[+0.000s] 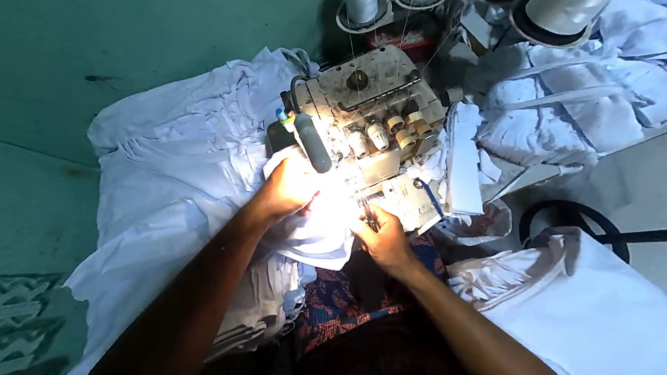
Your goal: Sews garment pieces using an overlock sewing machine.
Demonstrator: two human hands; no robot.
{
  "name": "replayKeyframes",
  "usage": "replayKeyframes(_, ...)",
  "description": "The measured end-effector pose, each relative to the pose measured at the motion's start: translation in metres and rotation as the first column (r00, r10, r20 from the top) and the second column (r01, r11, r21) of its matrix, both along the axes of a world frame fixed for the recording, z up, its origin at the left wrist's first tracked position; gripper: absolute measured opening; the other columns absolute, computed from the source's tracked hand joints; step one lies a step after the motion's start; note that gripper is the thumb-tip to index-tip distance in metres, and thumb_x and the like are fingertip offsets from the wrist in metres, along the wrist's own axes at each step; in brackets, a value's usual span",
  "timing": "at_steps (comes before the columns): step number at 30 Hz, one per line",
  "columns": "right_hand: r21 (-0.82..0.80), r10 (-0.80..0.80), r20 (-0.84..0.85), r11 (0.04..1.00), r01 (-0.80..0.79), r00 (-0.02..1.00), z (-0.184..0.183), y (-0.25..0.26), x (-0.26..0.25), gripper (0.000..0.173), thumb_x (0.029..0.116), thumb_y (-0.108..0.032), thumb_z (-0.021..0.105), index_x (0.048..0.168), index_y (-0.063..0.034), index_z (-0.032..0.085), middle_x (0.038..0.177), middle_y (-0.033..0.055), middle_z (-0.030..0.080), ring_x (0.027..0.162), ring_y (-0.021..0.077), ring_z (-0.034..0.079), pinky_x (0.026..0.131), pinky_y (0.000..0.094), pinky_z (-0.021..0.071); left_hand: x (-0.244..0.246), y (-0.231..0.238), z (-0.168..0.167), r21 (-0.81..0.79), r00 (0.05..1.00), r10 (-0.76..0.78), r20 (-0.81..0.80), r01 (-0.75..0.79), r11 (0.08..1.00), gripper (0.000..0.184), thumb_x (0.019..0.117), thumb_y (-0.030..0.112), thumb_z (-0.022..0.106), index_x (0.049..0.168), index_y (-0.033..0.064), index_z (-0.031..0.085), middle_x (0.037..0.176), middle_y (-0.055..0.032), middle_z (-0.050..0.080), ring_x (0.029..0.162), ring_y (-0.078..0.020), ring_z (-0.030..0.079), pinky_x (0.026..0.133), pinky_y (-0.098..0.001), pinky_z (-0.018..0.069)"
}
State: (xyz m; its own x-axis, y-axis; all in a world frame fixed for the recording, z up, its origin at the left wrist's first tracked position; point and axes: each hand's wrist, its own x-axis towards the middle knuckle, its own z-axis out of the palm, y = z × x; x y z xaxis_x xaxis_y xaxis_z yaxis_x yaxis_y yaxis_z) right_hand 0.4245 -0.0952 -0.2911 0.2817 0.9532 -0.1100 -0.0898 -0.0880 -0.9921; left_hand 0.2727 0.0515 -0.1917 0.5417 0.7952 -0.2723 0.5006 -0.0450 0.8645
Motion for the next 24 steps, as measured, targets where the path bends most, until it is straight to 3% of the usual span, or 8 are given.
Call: replayKeyframes(24,0.006,0.02,0.031,1.0,-0.02,0.999,0.0023,0.0005,0.0015,0.009,0.0943,-0.016,0.066,0.095,-0.0067,0.067,0.074,-0.0006,0.064,0.055,0.0053,0.056,0.052,0.022,0.0486,0.0015,-0.0007,-0.0019,0.042,1.0,0.001,0.004,-0.001,0.999,0.024,0.1003,0.004,0.056,0.076,0.0022,0.058,0.053,-0.0068,0.056,0.039,-0.0134,0.053,0.039,-0.0256,0.0469)
